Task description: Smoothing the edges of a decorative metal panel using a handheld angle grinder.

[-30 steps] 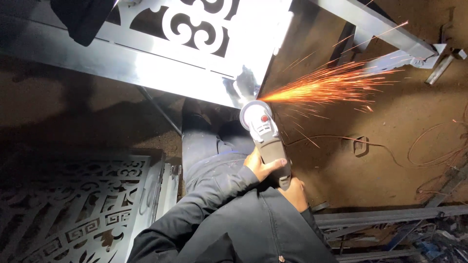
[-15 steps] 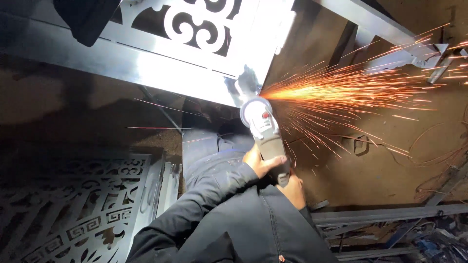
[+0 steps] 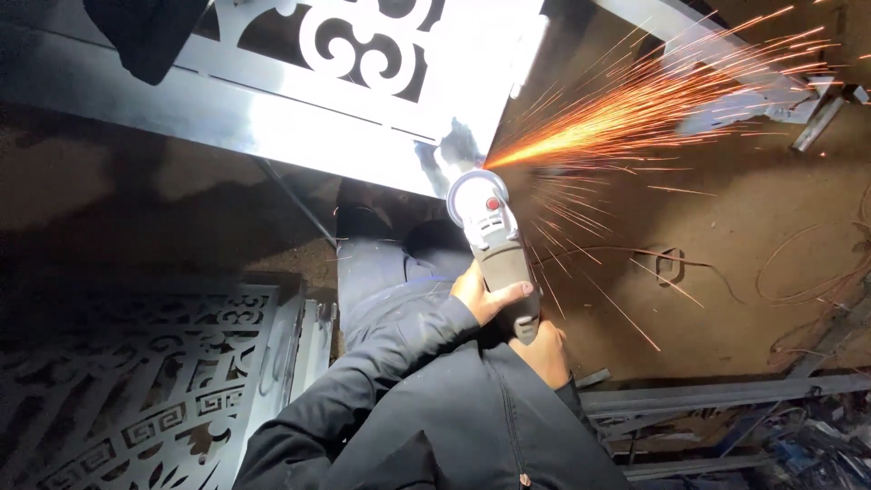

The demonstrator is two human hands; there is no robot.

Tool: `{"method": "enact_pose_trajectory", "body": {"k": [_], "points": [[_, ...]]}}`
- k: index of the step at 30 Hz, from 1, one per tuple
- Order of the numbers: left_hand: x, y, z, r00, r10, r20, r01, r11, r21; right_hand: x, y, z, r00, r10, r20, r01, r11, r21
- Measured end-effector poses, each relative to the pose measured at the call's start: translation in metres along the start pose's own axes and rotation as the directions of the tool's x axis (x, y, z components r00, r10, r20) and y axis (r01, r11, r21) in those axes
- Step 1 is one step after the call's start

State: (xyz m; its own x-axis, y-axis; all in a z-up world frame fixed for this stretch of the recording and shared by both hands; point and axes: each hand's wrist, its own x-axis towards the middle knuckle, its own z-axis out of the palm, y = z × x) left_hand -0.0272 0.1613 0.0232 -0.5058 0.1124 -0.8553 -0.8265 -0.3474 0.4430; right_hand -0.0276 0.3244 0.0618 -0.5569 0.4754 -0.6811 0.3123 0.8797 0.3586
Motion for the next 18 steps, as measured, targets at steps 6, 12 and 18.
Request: {"method": "enact_pose_trajectory", "body": {"k": [6, 12, 18], "points": [[-0.002, 0.001, 0.002, 1.0, 0.017, -0.008, -0.017, 1.0, -0.02, 0.0, 0.0, -0.002, 0.997, -0.028, 0.069, 0.025, 0.998, 0.054], [0.001, 0.0, 0.002, 0.999, 0.034, -0.009, -0.034, 0.998, -0.055, 0.004, -0.002, -0.002, 0.999, -0.034, 0.012, 0.034, 0.999, 0.043], [0.02, -0.003, -0.013, 0.985, 0.127, -0.118, -0.138, 0.986, -0.089, 0.022, -0.016, -0.003, 0.964, -0.261, 0.046, 0.25, 0.954, 0.163]]}}
